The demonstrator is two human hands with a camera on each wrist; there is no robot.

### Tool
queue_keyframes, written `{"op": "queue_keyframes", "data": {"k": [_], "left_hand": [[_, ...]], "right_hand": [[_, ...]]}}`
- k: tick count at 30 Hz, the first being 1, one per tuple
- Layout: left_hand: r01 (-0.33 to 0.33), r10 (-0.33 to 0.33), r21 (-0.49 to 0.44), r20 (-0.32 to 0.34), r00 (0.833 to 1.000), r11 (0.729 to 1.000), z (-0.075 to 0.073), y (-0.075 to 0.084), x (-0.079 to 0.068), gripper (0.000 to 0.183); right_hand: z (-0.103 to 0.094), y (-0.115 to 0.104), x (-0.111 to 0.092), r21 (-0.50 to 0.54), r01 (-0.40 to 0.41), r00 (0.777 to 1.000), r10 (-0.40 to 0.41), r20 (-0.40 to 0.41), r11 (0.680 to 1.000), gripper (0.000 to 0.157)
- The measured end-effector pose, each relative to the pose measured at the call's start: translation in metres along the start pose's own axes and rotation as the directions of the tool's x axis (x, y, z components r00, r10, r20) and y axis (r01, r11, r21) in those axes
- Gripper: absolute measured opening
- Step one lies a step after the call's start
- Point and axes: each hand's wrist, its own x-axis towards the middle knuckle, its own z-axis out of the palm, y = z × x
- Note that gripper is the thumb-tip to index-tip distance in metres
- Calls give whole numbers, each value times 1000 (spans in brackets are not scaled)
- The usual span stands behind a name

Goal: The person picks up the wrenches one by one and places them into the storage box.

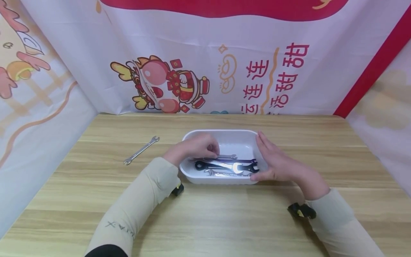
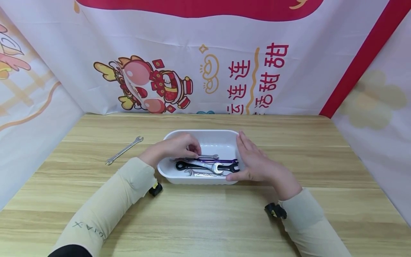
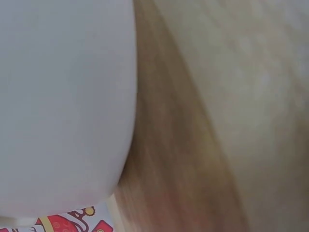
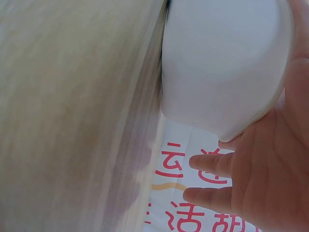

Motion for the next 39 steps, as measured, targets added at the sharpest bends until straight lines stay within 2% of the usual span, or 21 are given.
{"op": "queue_keyframes", "data": {"k": [16, 30, 39], "left_hand": [[-62, 63, 19, -22, 998, 998, -9, 4, -14, 16], [-42, 39, -40, -62, 997, 998, -19, -1, -40, 33], [-14, 10, -35, -139, 990, 999, -31, -3, -58, 31]], "right_hand": [[2, 1, 2, 12, 9, 1000, -9, 1, 1000, 135], [3, -1, 1, 21, 13, 1000, -13, 2, 1000, 134], [2, 0, 1, 18, 16, 1000, -16, -7, 1000, 135]]}}
